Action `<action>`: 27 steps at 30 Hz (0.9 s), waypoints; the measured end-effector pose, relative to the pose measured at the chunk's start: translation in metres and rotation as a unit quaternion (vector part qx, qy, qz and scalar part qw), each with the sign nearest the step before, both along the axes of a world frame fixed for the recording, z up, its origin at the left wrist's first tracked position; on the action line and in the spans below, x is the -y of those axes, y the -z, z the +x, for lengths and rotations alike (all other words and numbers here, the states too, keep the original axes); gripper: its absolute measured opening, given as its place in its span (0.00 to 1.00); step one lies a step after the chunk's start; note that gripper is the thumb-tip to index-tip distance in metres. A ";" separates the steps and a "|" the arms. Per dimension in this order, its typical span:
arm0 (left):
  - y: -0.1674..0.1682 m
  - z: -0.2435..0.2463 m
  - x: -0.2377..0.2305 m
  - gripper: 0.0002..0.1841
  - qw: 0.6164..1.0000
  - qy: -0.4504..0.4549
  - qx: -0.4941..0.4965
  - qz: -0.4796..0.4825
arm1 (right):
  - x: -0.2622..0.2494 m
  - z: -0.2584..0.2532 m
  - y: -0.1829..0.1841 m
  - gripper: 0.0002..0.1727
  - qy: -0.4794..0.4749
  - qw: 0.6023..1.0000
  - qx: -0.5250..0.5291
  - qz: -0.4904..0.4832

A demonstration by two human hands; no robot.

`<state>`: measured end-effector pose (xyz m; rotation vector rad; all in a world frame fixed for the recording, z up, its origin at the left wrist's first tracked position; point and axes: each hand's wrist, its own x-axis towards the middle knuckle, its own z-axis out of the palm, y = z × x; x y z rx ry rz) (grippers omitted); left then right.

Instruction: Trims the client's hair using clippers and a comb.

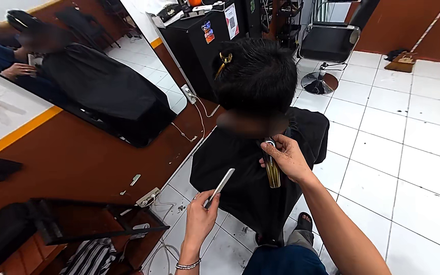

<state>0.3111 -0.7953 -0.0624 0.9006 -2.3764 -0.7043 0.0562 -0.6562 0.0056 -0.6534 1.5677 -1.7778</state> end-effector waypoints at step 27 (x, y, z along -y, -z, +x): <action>-0.036 -0.173 0.036 0.08 0.841 0.083 -0.347 0.406 | 0.047 0.059 -0.047 0.11 -0.002 0.992 0.123 -0.032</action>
